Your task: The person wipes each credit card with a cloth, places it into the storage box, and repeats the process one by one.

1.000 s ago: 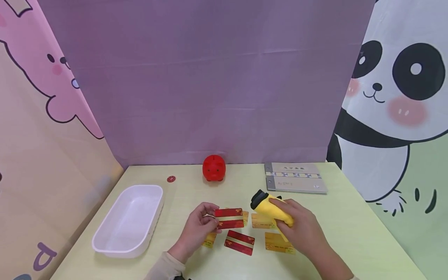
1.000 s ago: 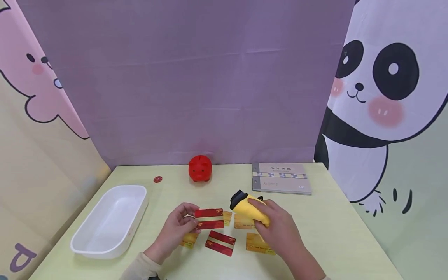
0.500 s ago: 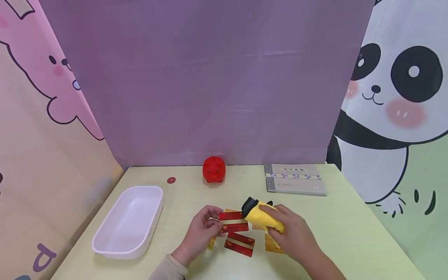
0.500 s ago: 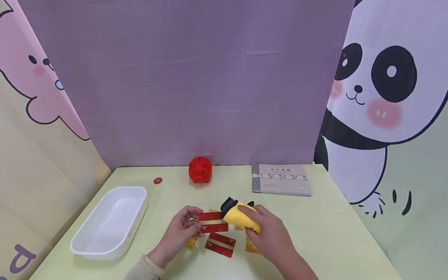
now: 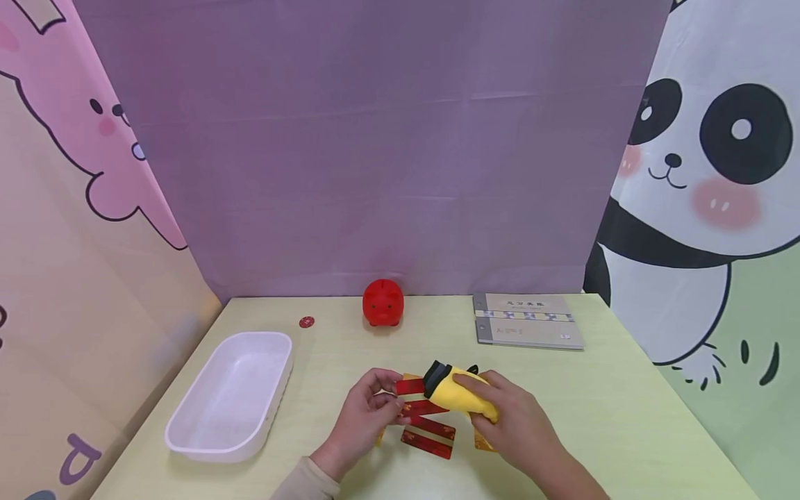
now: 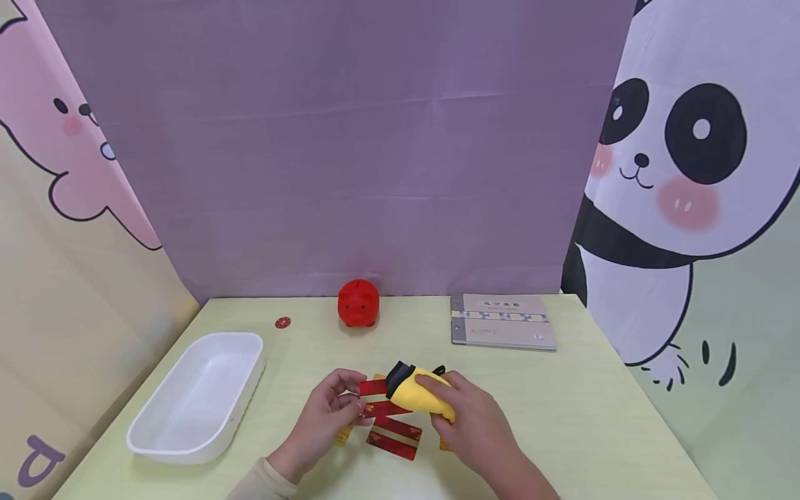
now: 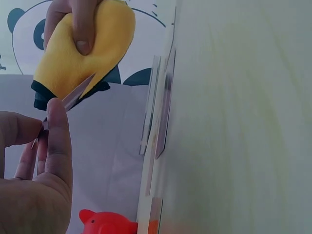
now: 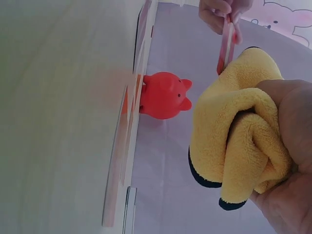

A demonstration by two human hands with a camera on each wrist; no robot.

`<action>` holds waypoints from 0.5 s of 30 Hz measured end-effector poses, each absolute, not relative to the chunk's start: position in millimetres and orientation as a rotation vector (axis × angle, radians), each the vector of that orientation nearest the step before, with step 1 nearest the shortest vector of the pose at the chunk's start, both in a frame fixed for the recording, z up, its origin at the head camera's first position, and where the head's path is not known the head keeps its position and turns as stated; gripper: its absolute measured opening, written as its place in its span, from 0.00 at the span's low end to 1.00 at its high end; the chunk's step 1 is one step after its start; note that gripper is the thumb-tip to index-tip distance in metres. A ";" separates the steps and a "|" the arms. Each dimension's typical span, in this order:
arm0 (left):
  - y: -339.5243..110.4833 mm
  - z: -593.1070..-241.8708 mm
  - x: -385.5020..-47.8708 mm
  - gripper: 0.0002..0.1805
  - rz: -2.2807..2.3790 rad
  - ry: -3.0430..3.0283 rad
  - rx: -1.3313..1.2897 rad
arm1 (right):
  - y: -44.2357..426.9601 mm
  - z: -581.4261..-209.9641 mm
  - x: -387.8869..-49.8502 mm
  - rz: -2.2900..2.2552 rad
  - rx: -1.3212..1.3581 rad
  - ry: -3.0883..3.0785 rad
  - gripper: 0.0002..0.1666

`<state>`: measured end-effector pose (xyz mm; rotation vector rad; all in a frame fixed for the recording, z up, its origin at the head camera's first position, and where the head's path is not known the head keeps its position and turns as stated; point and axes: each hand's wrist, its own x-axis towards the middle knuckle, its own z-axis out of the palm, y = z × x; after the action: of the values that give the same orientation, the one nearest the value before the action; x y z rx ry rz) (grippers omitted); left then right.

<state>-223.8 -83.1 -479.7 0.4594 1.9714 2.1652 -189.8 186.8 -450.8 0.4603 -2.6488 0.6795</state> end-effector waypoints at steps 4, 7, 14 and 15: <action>-81.4 -478.9 -221.8 0.19 2.168 1.934 0.462 | 182.9 -447.7 -188.8 0.661 0.440 -2.690 0.38; -80.1 -480.1 -221.7 0.20 2.167 1.912 0.469 | 179.5 -447.4 -188.6 0.649 0.455 -2.702 0.38; -77.2 -486.0 -222.2 0.20 2.187 1.877 0.494 | 171.4 -450.0 -187.8 0.537 0.596 -2.656 0.38; -77.0 -486.8 -222.3 0.20 2.194 1.875 0.494 | 170.5 -450.2 -187.5 0.515 0.615 -2.651 0.37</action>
<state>-222.3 -77.0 -486.8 0.4935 1.8750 2.1940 -187.5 170.5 -450.2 0.6153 -2.6506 0.5148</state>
